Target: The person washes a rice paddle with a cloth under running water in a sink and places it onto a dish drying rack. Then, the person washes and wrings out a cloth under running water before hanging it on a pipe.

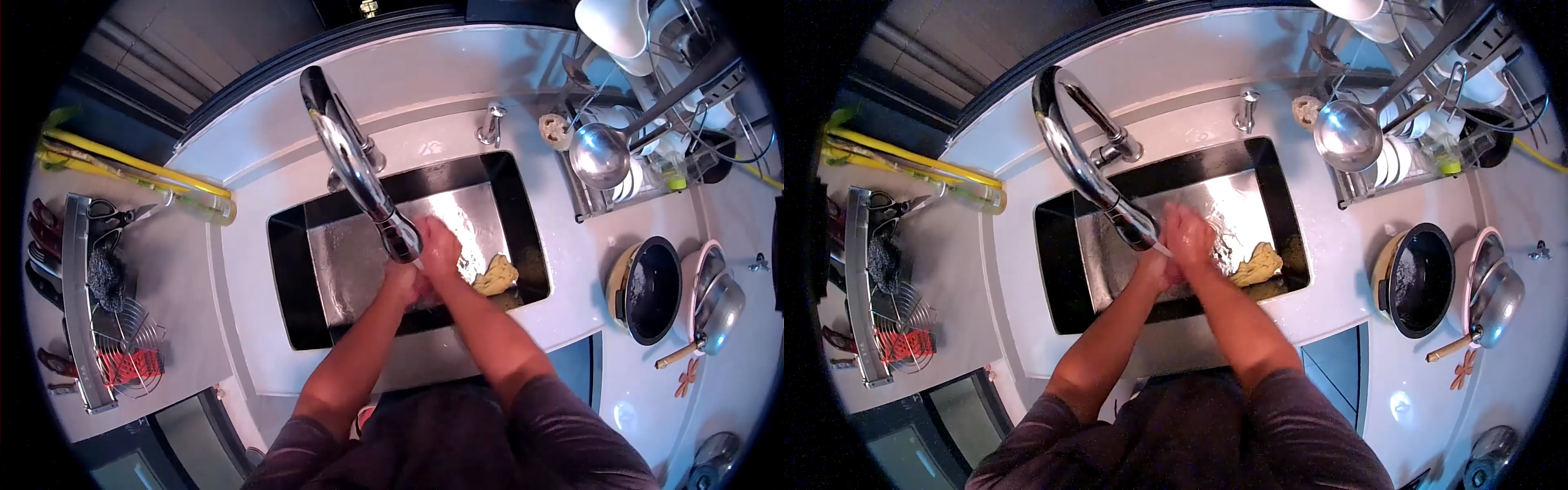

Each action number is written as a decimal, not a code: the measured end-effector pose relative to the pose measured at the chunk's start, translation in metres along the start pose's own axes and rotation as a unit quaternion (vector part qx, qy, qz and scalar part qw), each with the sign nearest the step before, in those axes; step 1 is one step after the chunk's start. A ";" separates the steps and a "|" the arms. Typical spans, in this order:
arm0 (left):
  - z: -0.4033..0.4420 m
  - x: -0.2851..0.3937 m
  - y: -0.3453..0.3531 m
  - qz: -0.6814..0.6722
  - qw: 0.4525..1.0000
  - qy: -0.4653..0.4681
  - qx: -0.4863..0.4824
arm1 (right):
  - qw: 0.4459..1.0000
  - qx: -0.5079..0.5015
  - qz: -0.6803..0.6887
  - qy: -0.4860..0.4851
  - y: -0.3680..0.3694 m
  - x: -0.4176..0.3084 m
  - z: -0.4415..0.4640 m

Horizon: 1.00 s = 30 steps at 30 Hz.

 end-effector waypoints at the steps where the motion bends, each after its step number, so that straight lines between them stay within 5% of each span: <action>1: -0.011 0.004 0.011 0.036 0.999 -0.015 0.010 | 0.992 0.008 -0.019 -0.120 0.005 -0.008 0.012; 3: -0.026 0.012 0.022 0.104 0.993 -0.041 0.028 | 0.956 0.044 -0.035 -0.287 0.001 -0.038 0.005; 5: -0.028 0.009 0.016 0.156 0.982 -0.103 0.014 | 0.955 -0.027 0.021 -0.294 0.007 -0.028 0.011; 6: -0.030 0.009 0.020 0.214 0.973 -0.088 0.012 | 0.923 -0.204 0.313 -0.094 0.032 0.000 0.016; 7: -0.031 0.009 0.023 0.274 0.959 -0.073 0.011 | 0.772 -0.229 0.568 0.173 0.053 0.033 0.007; 9: -0.035 0.008 0.030 0.165 0.984 -0.052 0.046 | 0.742 -0.264 0.552 0.273 0.068 0.065 -0.010; 12: -0.043 0.023 0.061 0.029 0.998 0.050 0.008 | 0.856 -0.307 0.358 0.209 0.082 0.098 -0.031; 15: -0.045 0.033 0.047 -0.100 0.989 0.080 -0.072 | 0.646 -0.362 0.600 0.303 0.098 0.091 -0.042; 17: -0.034 0.038 -0.005 -0.016 0.995 0.078 -0.057 | 0.626 -0.316 0.648 0.298 0.077 0.086 -0.032; 20: -0.029 0.052 -0.047 0.019 0.996 0.079 0.031 | 0.732 -0.166 0.622 0.221 0.005 0.062 -0.016; 22: -0.007 0.034 -0.056 0.016 0.999 0.030 0.014 | 0.805 -0.204 0.528 0.179 -0.017 0.014 -0.040; 25: -0.004 0.004 -0.024 -0.120 0.991 0.023 -0.049 | 0.949 -0.152 0.262 -0.085 0.009 -0.017 -0.071; 27: -0.004 -0.006 -0.014 -0.138 0.989 0.023 -0.052 | 0.961 -0.051 0.089 -0.256 0.013 -0.058 -0.088; 29: -0.001 -0.012 -0.022 -0.040 0.999 0.010 -0.001 | 0.971 -0.025 0.010 -0.238 0.015 -0.057 -0.075; 30: -0.003 -0.013 -0.030 0.011 0.999 0.003 0.029 | 0.988 -0.045 0.003 -0.147 0.024 -0.033 -0.053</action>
Point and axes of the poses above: each hand's wrist, its own z-axis towards the middle knuckle, its own y-axis out of the palm, x = y × z, the point moved 10 cm from there along z, towards the middle knuckle, and after that the axes turned 5 degrees about -z, right-handed, at the moved point
